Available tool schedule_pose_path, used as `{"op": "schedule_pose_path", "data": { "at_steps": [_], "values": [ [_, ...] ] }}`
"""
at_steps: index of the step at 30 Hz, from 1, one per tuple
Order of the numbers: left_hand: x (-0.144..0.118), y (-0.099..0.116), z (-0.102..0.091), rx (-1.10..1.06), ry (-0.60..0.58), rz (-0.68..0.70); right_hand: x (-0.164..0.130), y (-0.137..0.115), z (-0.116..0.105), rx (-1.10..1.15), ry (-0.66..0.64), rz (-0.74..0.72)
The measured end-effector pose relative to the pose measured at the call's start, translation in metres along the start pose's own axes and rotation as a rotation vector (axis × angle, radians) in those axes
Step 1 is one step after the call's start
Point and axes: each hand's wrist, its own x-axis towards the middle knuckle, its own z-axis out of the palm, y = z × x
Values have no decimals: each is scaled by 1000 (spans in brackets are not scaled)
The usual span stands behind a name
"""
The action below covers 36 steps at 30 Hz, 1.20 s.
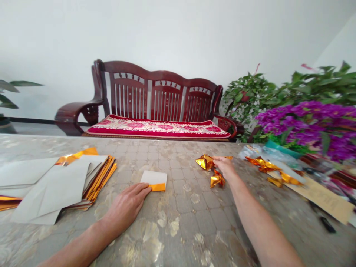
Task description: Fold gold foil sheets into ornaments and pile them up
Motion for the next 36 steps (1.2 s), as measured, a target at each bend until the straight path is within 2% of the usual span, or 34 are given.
{"op": "schedule_pose_path", "data": {
  "at_steps": [3, 8, 12, 19, 26, 32, 36],
  "values": [
    [0, 0, -1, -1, -1, 3, 3, 7, -2, -83, 42, -21],
    [0, -1, -1, 11, -2, 20, 2, 14, -20, -214, 86, -61],
    [0, -1, -1, 32, -16, 28, -8, 15, -29, -281, 52, -70],
    [0, 0, -1, 7, 0, 20, -30, 13, -37, -274, -40, -67],
    [0, 0, -1, -13, 3, 4, -49, 10, -22, -241, 40, -44],
    [1, 2, -4, -43, -3, 9, -55, 3, -17, -254, 154, -117],
    [1, 1, -2, -33, 3, 11, -65, -7, -18, -269, 128, -176]
  ]
}}
